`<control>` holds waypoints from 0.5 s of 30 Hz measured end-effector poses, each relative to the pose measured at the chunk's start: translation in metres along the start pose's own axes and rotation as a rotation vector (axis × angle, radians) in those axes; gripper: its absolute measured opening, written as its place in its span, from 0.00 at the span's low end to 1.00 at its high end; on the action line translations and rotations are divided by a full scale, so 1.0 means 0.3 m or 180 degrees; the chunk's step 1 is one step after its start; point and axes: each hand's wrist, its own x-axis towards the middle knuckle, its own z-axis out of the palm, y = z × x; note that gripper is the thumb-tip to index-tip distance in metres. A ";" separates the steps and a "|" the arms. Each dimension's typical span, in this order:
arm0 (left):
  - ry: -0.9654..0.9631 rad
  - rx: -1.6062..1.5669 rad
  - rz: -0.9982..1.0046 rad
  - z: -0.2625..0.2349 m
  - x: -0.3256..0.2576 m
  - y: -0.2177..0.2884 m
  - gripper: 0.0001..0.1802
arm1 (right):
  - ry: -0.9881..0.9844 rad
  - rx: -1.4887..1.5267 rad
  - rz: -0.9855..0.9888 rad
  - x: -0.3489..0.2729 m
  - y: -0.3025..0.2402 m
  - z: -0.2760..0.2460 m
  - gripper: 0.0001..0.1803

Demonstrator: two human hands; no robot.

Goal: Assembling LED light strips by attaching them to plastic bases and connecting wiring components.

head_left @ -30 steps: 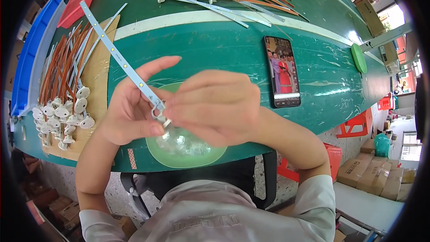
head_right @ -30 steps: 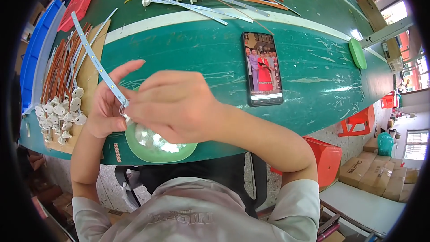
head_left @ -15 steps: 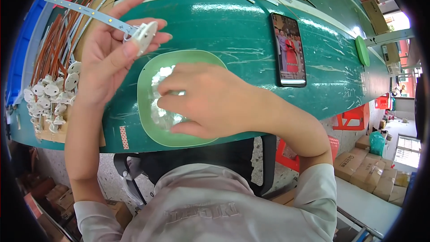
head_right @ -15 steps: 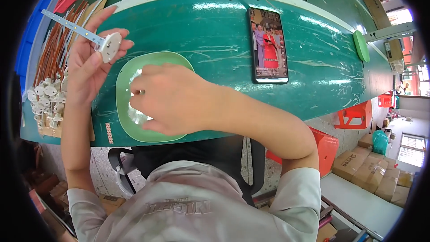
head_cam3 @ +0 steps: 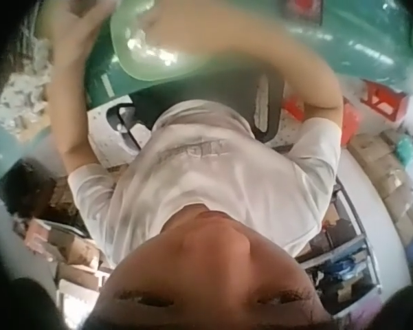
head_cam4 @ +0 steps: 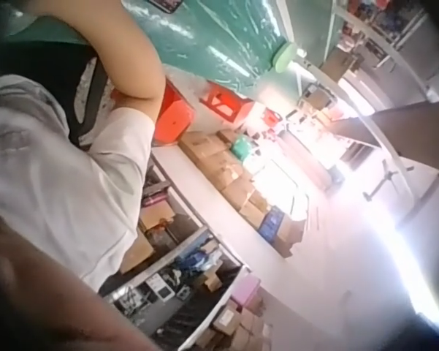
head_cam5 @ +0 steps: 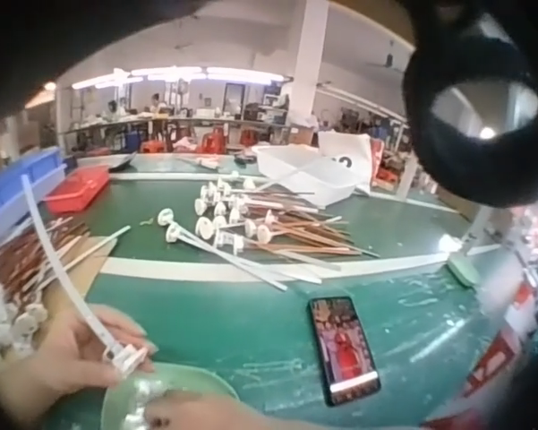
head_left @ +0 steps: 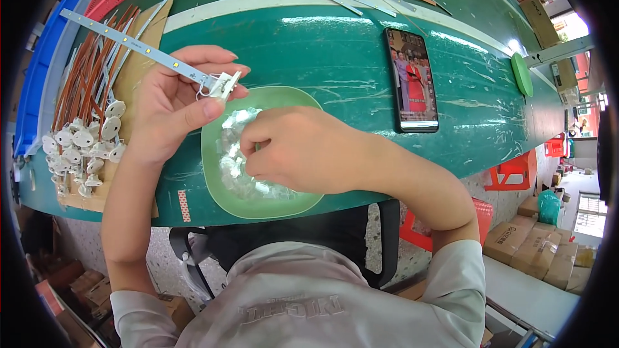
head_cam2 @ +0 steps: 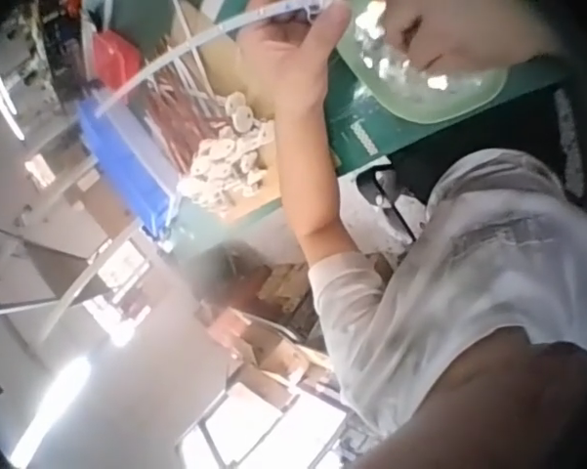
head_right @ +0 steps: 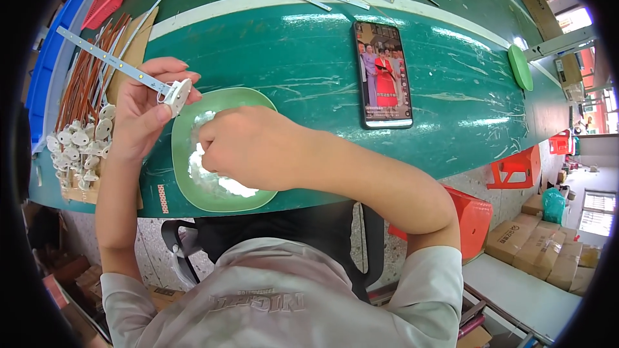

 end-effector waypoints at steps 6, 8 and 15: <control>-0.0004 -0.0065 0.0039 0.003 0.003 0.005 0.32 | 0.0073 0.0562 0.0097 0.013 -0.002 -0.028 0.04; -0.0026 -0.0036 0.0069 -0.003 -0.006 0.004 0.31 | 0.0170 0.0697 0.0210 0.024 -0.006 -0.037 0.04; -0.0012 0.0031 -0.0063 0.004 0.002 0.002 0.30 | 0.0306 0.0937 0.0311 0.012 -0.003 -0.021 0.04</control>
